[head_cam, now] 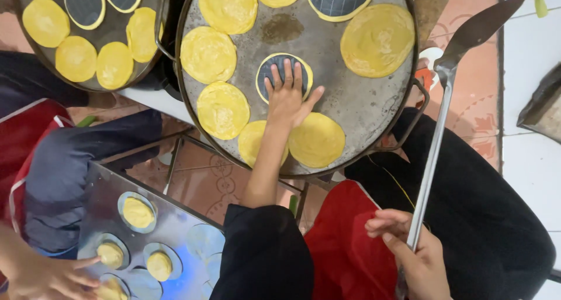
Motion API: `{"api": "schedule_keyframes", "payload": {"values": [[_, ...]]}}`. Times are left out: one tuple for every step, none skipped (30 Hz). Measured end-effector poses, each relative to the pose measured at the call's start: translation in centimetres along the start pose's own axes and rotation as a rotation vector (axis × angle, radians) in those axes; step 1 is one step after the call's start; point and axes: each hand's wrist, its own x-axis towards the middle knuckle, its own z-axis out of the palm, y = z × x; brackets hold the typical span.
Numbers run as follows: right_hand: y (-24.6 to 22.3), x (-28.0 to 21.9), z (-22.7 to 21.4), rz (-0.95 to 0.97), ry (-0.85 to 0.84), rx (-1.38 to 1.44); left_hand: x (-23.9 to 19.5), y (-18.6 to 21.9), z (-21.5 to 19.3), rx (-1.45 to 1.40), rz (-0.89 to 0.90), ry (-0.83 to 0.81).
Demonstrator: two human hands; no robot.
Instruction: Cook small round pancakes on multiple large griddles and move them to cooling trays.
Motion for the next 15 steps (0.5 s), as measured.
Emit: {"api": "schedule_keyframes", "payload": {"values": [[-0.2, 0.0, 0.1, -0.002, -0.001, -0.002, 0.1, 0.3, -0.6, -0.001, -0.001, 0.002], [-0.3, -0.1, 0.2, 0.005, 0.009, 0.005, 0.3, 0.6, -1.3, -0.028, -0.03, -0.045], [-0.4, -0.1, 0.3, 0.011, 0.018, 0.01, 0.4, 0.9, -1.9, -0.055, -0.059, -0.091], [-0.4, -0.2, 0.4, 0.008, 0.016, 0.008, 0.5, 0.9, -2.7, -0.057, -0.061, -0.087], [-0.5, -0.3, 0.4, -0.005, 0.006, 0.034, 0.8, 1.0, -3.6, -0.083, -0.082, -0.147], [-0.5, -0.3, 0.4, -0.018, -0.003, 0.061, 1.0, 1.1, -4.6, -0.109, -0.102, -0.208], [-0.6, -0.3, 0.4, -0.028, -0.009, 0.057, 1.5, 0.1, -2.6, -0.111, -0.103, -0.196], [-0.6, -0.3, 0.4, -0.035, -0.016, 0.058, 2.0, -0.8, -0.6, -0.227, -0.124, -0.039], [-0.6, -0.2, 0.3, -0.04, -0.025, 0.059, 2.6, -1.8, 1.4, -0.343, -0.15, 0.117], [-0.5, -0.1, 0.2, -0.047, -0.032, 0.053, 2.2, -0.9, 2.2, -0.345, -0.153, 0.128], [-0.4, -0.1, 0.1, -0.038, -0.023, 0.045, 1.7, 0.0, 3.2, -0.227, -0.237, 0.243], [-0.2, 0.0, 0.0, -0.03, -0.015, 0.037, 1.4, 0.8, 4.2, -0.105, -0.318, 0.357], [-0.4, 0.0, 0.2, -0.024, -0.019, 0.028, 0.8, 1.3, 3.8, -0.11, -0.328, 0.354], [-0.5, 0.1, 0.3, -0.02, -0.012, 0.037, 0.4, 1.8, 3.5, -0.106, -0.297, 0.317], [-0.6, 0.0, 0.5, -0.015, 0.002, 0.051, -0.1, 2.5, 3.2, -0.099, -0.26, 0.275]]}}
